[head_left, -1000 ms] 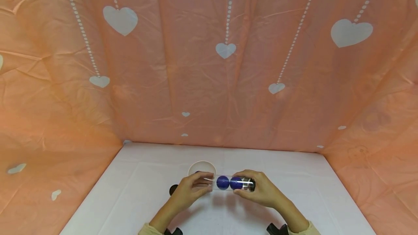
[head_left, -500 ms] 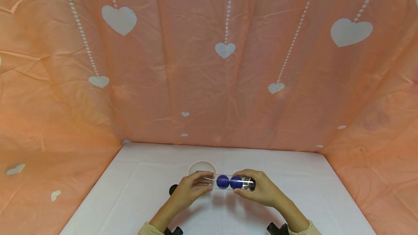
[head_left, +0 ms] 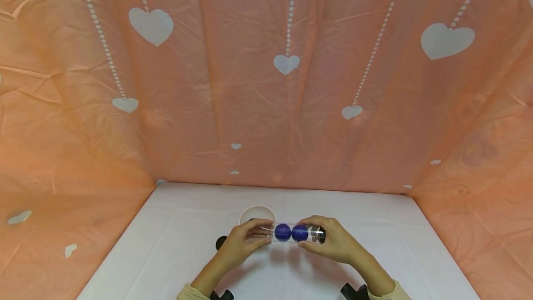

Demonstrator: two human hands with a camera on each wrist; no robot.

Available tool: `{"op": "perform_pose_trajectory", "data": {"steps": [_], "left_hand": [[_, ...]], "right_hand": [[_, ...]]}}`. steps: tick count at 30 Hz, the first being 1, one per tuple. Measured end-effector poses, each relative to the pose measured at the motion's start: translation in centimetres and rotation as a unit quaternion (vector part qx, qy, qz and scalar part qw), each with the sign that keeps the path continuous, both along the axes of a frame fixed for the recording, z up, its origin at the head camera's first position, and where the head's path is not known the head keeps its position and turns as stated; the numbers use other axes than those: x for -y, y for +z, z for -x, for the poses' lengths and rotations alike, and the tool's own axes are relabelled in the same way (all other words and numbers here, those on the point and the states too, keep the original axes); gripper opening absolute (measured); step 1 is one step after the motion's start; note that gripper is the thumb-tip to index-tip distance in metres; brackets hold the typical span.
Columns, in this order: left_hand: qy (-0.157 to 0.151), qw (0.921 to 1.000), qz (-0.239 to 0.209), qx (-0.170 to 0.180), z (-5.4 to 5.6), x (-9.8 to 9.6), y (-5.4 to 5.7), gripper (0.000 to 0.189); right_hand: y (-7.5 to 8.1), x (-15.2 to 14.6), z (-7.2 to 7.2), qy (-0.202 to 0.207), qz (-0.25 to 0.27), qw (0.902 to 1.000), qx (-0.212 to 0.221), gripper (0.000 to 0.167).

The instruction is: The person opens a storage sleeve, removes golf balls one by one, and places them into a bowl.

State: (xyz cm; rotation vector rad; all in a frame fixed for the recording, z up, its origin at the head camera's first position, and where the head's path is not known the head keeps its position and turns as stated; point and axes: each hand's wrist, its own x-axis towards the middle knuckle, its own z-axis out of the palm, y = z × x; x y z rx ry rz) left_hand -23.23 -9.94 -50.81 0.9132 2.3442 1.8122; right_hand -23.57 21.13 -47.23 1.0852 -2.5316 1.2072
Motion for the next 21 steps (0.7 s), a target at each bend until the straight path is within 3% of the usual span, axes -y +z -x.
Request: {"op": "perform_pose_trajectory", "data": {"steps": [5, 12, 21], "left_hand": [[-0.003, 1.0, 0.0, -0.001, -0.01, 0.1, -0.06, 0.048], [0.016, 0.9997, 0.007, 0.014, -0.07, 0.21, -0.07, 0.049], [0.009, 0.9998, -0.012, 0.011, -0.19, 0.48, -0.11, 0.043]], "right_hand": [[0.03, 0.06, -0.04, -0.003, -0.005, 1.0, -0.002, 0.037], [-0.16, 0.04, -0.1, -0.001, -0.004, 0.9999, -0.01, 0.038], [-0.24, 0.09, -0.08, 0.01, 0.003, 0.9999, -0.002, 0.037]]}}
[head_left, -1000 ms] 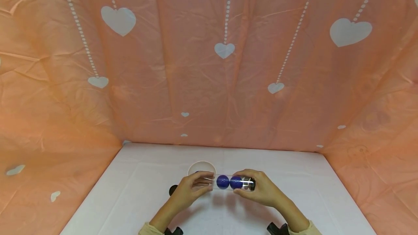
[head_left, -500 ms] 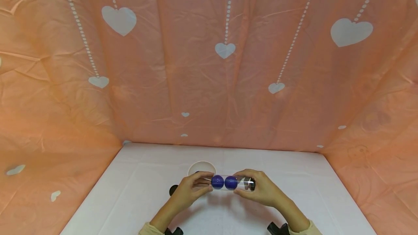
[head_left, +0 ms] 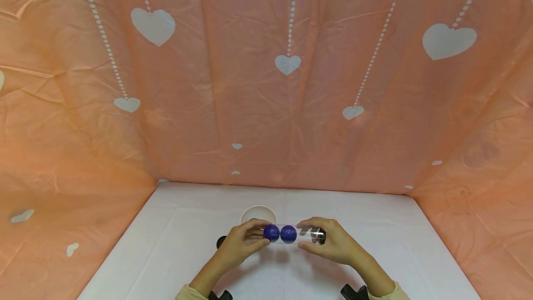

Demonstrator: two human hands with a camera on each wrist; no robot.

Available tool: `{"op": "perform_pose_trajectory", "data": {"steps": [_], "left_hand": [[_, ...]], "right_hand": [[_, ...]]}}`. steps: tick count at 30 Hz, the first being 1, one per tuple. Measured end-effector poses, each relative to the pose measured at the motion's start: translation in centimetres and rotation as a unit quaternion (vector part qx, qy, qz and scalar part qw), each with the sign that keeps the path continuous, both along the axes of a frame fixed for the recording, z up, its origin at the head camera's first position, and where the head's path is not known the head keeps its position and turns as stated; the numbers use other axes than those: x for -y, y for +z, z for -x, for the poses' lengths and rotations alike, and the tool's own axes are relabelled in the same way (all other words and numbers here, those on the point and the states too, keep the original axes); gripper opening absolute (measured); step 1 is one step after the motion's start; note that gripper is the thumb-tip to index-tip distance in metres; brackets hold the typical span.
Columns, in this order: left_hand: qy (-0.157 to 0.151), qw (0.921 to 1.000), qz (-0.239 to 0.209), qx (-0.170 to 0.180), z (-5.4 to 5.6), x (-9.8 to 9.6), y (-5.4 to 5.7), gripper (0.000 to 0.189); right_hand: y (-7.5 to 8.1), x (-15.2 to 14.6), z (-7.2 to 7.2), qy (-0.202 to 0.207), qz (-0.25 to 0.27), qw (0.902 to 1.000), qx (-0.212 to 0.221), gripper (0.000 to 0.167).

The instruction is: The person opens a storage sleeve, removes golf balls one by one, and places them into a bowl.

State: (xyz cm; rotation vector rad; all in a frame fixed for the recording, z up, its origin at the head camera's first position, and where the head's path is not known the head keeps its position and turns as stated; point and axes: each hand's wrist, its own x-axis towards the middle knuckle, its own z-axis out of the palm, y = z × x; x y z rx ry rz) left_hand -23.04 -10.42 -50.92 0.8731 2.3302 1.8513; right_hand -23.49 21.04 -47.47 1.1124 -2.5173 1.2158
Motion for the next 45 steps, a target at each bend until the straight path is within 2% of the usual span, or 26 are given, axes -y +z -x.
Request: {"op": "perform_pose_trajectory", "data": {"steps": [7, 14, 16, 27, 32, 39, 45], "left_hand": [[0.01, 0.9999, 0.001, -0.008, 0.1, 0.3, 0.0, 0.044], [0.017, 0.9982, -0.008, -0.058, 0.4, 0.7, -0.2, 0.041], [0.025, 0.9978, -0.009, -0.062, 0.6, 0.7, -0.2, 0.041], [0.057, 0.9957, -0.005, -0.072, 1.3, 1.2, -0.1, 0.038], [0.07, 0.996, -0.004, -0.055, 1.5, 1.1, -0.1, 0.04], [0.09, 0.9948, 0.027, -0.038, 1.7, 0.9, -0.4, 0.04], [0.11, 0.9887, 0.071, -0.073, 1.7, 0.9, -0.5, 0.04]], "right_hand": [[0.1, 0.0, -0.2, 0.0, 0.017, 0.9997, 0.016, 0.038], [0.2, -0.1, -0.3, -0.006, 0.017, 0.9996, 0.024, 0.039], [0.1, -0.2, -0.3, -0.008, 0.017, 0.9996, 0.022, 0.038], [-0.2, -0.5, -0.2, -0.01, 0.019, 0.9997, 0.015, 0.037], [-0.3, -0.6, -0.3, -0.011, 0.021, 0.9997, 0.009, 0.036], [0.0, -0.6, -0.5, -0.012, 0.023, 0.9995, 0.02, 0.036], [0.1, -0.6, -0.7, -0.013, 0.022, 0.9995, 0.018, 0.036]]}}
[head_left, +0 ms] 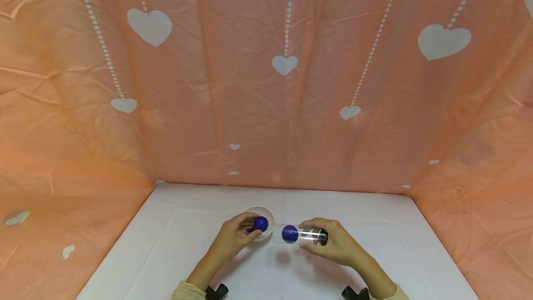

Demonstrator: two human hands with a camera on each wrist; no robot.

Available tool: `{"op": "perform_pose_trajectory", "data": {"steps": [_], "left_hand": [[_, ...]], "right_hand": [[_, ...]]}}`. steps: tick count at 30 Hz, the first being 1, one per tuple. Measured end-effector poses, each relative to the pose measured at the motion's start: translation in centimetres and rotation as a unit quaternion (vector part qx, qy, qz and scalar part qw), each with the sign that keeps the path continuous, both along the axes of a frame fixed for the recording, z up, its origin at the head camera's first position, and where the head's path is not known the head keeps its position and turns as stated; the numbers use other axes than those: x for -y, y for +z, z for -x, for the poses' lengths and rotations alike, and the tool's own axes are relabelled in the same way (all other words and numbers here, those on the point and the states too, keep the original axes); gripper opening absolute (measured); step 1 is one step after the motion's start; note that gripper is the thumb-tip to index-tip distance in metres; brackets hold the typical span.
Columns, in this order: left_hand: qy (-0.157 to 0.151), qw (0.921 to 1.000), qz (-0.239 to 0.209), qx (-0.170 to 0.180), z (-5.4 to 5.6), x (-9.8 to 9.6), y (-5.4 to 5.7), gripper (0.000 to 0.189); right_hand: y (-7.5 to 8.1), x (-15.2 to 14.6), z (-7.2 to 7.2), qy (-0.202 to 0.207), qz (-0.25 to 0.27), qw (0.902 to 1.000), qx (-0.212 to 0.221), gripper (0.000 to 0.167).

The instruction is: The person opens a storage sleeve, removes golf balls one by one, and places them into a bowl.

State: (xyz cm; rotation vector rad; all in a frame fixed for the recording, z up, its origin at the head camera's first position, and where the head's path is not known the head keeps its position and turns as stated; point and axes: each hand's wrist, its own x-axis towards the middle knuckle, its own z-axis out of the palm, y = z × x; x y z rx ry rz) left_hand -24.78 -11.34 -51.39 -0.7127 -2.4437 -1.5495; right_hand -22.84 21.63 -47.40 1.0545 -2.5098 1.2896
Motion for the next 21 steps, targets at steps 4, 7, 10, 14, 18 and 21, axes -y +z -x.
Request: {"op": "perform_pose_trajectory", "data": {"steps": [4, 7, 10, 14, 18, 21], "left_hand": [[0.009, 0.9994, 0.029, -0.019, 0.02, -0.04, 0.04, 0.04], [0.01, 0.9982, 0.046, -0.039, 0.06, -0.12, 0.0, 0.039], [0.011, 0.996, 0.061, -0.064, 0.15, -0.22, -0.1, 0.039], [0.015, 0.993, 0.083, -0.083, 0.29, -0.35, -0.19, 0.039], [0.025, 0.9903, 0.107, -0.086, 0.21, -0.58, -0.11, 0.04], [0.033, 0.9878, 0.121, -0.092, 0.07, -0.64, -0.08, 0.041]], "right_hand": [[-0.14, -0.12, 0.05, 0.0, -0.001, 1.0, -0.007, 0.036], [-0.32, -0.2, 0.14, 0.001, 0.0, 0.9999, -0.012, 0.035], [-0.44, -0.26, 0.16, 0.0, 0.001, 0.9999, -0.015, 0.035], [-0.41, -0.29, 0.1, -0.004, 0.001, 0.9999, -0.01, 0.036], [-0.31, -0.29, 0.05, -0.004, 0.003, 1.0, -0.008, 0.036], [-0.35, -0.32, 0.09, -0.002, 0.004, 0.9999, -0.011, 0.035]]}}
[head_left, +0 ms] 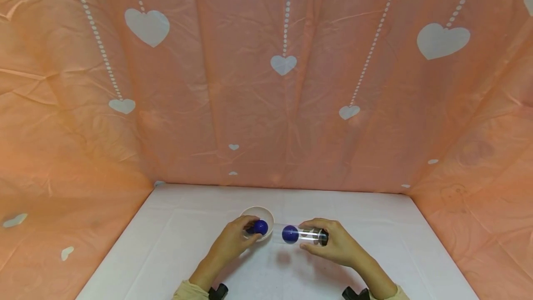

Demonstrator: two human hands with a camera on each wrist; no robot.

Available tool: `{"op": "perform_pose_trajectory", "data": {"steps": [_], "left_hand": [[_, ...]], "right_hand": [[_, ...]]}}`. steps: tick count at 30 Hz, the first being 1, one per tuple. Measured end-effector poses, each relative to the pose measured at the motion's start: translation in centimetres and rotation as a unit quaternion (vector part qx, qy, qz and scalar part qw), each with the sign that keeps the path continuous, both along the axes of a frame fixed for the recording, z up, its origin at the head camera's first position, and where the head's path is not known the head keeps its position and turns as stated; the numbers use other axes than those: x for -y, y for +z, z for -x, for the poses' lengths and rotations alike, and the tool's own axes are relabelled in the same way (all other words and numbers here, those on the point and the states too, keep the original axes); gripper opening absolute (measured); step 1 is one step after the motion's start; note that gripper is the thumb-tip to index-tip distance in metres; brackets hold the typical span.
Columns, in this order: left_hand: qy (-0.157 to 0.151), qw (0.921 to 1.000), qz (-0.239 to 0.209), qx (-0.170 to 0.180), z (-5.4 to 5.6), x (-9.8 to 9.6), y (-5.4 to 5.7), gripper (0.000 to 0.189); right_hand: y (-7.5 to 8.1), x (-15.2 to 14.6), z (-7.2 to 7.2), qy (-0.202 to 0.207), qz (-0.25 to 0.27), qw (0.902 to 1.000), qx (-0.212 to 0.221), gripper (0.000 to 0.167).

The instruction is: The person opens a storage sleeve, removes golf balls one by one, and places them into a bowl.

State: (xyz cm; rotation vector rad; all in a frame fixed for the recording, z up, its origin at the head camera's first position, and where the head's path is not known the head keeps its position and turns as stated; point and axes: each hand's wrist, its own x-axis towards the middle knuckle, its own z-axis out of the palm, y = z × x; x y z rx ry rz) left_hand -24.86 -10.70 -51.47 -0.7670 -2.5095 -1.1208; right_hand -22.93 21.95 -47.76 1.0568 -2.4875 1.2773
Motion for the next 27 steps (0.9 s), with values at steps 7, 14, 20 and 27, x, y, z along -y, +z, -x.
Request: {"op": "perform_pose_trajectory", "data": {"steps": [7, 14, 20, 27], "left_hand": [[0.002, 1.0, 0.006, -0.004, 0.1, 0.0, -0.3, 0.04], [-0.011, 0.9998, -0.01, -0.011, 0.1, 0.1, -0.4, 0.035], [-0.008, 0.9992, -0.04, -0.004, -0.4, 0.1, -0.2, 0.031], [-0.031, 0.9967, -0.074, 0.004, -1.2, 0.0, -0.4, 0.03]], "right_hand": [[-0.1, 0.0, 0.0, -0.003, -0.005, 0.9999, 0.013, 0.036], [-0.1, 0.0, -0.1, -0.005, -0.009, 0.9998, 0.018, 0.037], [-0.1, 0.0, -0.1, -0.001, -0.006, 0.9998, 0.02, 0.037], [0.0, 0.1, -0.1, -0.007, -0.01, 0.9998, 0.018, 0.036]]}}
